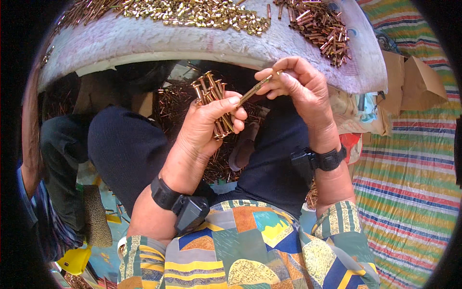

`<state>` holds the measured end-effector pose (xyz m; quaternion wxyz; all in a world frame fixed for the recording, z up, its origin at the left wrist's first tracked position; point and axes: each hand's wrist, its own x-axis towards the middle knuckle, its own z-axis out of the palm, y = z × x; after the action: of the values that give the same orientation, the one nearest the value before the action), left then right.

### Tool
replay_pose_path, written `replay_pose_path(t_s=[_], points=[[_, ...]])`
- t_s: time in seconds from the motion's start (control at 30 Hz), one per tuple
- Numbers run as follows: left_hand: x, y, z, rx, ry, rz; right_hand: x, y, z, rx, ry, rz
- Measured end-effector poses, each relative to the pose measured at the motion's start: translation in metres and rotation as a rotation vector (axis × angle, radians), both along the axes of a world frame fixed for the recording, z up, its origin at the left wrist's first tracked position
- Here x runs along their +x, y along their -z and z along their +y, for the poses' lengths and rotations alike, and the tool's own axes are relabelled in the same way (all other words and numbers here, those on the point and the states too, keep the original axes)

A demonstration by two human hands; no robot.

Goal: Manually assembling small brass and copper metal components on a workbench.

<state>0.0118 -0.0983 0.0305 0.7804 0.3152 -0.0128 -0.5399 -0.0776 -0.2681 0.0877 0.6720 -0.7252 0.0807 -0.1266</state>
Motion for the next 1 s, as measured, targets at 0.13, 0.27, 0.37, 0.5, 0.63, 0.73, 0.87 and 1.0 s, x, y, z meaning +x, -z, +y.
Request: replay_pose_path(t_s=[0.13, 0.27, 0.37, 0.5, 0.63, 0.73, 0.87, 1.0], points=[[-0.001, -0.002, -0.001, -0.010, 0.011, -0.014, -0.001, 0.003, 0.007, -0.025, -0.017, -0.036], [-0.001, 0.001, 0.001, -0.009, 0.011, -0.027, -0.003, 0.007, 0.003, -0.031, -0.042, -0.023], [-0.001, 0.000, 0.002, -0.002, 0.005, -0.055, -0.005, 0.010, 0.002, -0.078, -0.029, 0.003], [0.000, 0.000, 0.003, 0.007, 0.001, -0.102, -0.006, 0.013, 0.002, -0.320, 0.006, 0.001], [0.001, 0.000, 0.004, -0.004, -0.001, -0.151, -0.014, 0.002, 0.002, -0.356, -0.004, 0.203], [0.001, 0.000, 0.004, 0.015, -0.005, -0.189, -0.009, 0.012, 0.014, -0.321, 0.127, 0.086], [-0.001, 0.000, 0.006, 0.010, 0.013, -0.192, -0.016, 0.012, 0.005, -0.324, 0.083, 0.072], [-0.001, 0.000, 0.008, 0.009, 0.009, -0.184, -0.011, 0.010, 0.018, -0.206, 0.133, 0.112]])
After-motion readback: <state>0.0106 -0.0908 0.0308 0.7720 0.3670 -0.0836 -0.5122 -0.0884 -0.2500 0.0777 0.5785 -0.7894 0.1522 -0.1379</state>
